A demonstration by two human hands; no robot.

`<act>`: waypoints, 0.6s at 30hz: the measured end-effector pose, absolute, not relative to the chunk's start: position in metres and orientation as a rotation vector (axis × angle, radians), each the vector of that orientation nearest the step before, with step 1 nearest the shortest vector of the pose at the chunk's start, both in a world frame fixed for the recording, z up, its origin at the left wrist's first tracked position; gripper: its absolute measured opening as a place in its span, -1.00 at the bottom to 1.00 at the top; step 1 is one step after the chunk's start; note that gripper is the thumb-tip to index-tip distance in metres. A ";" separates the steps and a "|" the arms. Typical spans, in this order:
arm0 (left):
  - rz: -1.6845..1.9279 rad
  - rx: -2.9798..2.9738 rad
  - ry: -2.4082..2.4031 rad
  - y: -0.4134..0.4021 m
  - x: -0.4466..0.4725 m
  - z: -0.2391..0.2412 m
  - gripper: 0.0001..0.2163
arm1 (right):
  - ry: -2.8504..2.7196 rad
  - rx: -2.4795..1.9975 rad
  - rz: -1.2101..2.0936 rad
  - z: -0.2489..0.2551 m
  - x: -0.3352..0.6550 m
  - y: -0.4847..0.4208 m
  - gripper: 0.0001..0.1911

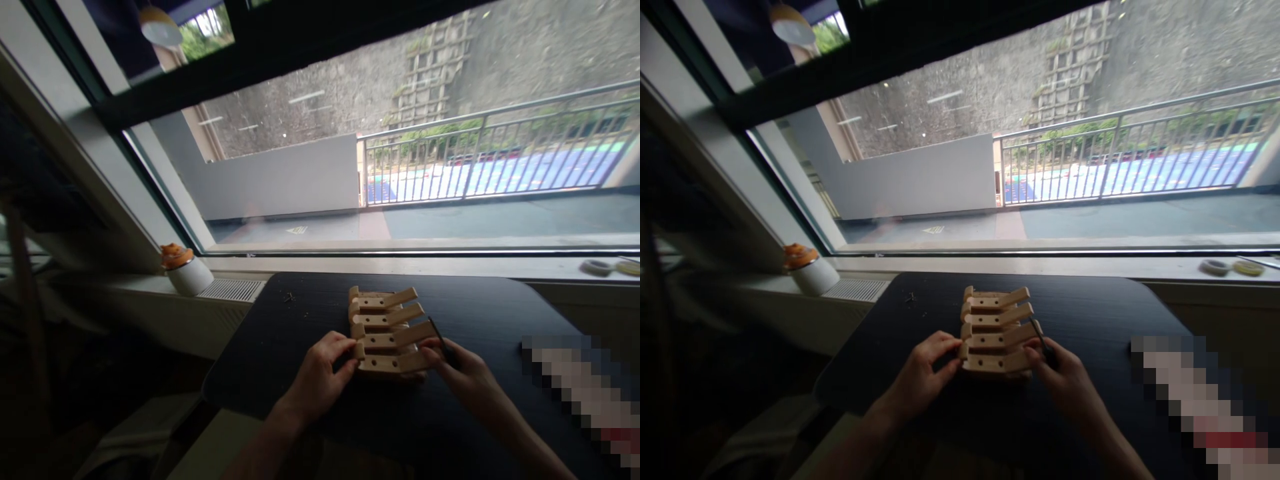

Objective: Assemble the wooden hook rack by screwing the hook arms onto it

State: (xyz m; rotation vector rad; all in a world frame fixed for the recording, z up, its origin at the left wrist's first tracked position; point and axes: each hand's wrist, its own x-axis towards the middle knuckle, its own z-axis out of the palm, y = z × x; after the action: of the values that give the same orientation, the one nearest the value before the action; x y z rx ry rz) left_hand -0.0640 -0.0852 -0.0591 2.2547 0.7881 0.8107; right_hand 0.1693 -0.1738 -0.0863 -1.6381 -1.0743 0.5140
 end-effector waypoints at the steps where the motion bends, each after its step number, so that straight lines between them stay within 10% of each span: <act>1: 0.810 2.254 0.786 -0.085 -0.064 -0.058 -0.78 | -1.079 -1.625 0.528 -0.085 0.170 -0.174 -0.65; 18: 0.794 2.341 0.805 -0.086 -0.063 -0.047 -0.82 | -1.107 -1.671 0.458 -0.071 0.170 -0.178 -0.63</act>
State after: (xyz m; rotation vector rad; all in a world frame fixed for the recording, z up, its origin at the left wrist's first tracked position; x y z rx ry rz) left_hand -0.0629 -0.0863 -0.0469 2.3407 0.8046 0.7943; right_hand 0.1696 -0.1780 -0.0706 -1.6709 -1.1071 0.4577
